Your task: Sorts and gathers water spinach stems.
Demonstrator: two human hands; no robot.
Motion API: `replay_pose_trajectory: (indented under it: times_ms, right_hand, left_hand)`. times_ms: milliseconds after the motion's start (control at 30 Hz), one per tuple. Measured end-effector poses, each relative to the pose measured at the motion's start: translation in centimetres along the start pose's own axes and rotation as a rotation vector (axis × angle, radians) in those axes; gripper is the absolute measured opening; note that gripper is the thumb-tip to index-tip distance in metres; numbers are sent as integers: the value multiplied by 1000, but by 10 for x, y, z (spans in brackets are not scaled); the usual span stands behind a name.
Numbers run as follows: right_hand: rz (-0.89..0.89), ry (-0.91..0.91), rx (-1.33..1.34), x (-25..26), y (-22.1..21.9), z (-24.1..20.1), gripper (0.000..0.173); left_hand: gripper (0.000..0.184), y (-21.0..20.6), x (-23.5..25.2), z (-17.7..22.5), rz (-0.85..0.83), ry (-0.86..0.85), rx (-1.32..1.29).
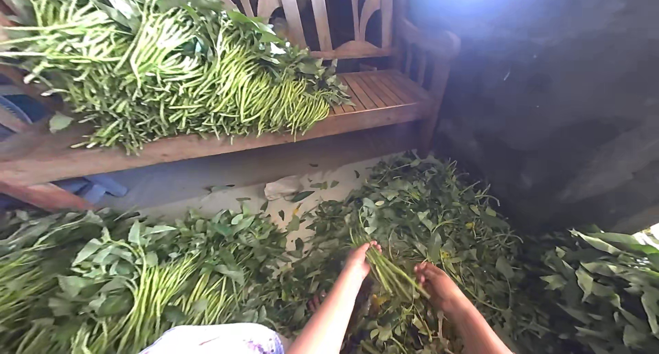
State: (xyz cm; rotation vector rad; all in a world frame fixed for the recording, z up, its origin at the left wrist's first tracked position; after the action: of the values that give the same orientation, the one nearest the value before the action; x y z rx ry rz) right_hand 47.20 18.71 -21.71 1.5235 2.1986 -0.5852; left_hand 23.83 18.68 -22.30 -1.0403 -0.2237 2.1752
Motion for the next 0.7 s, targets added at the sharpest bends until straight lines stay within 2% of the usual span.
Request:
replay_pose_trajectory:
  times_ms: [67, 100, 133, 167, 267, 367, 467, 533, 600, 700]
  right_hand:
    - [-133, -166, -760, -6, 18, -1, 34]
    - [-131, -237, -1014, -7, 22, -1, 46]
    - [-61, -228, -1143, -6, 23, -5, 57]
    - [17, -139, -1165, -4, 19, -15, 60]
    - [116, 160, -756, 1, -12, -51, 54]
    - [180, 230, -535, 13, -24, -51, 37]
    - [191, 152, -148, 21, -11, -33, 23]
    - [221, 49, 157, 24, -7, -19, 23]
    - [219, -58, 332, 26, -9, -3, 26]
    - [202, -155, 483, 31, -23, 15, 26]
  left_hand:
    - [27, 5, 4, 3, -34, -65, 131]
    - [32, 2, 1, 3, -53, -90, 196]
    - [36, -2, -4, 1, -73, -106, 263]
    - [40, -8, -11, -3, -93, -112, 329]
    - [50, -24, -32, -22, -185, -123, 518]
    - [52, -32, -47, -39, -250, -156, 608]
    - [49, -32, -51, -43, -258, -93, 515]
    - [44, -29, -50, -42, -285, 3, 410]
    - [40, -28, -50, -41, -337, 90, 347]
    - [31, -29, -49, -35, -386, 89, 278]
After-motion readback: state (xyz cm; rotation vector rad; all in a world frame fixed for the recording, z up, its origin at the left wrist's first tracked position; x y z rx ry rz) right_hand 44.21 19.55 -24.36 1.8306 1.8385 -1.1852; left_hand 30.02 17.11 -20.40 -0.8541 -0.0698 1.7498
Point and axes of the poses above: each hand's wrist, its own x-axis towards the middle knuckle, its own y-axis out of the back of the hand, z = x × y, the point moved 4 cm from there along x, towards the middle knuckle, and after that the axes turned 5 degrees about z, right-handed, at the moved point
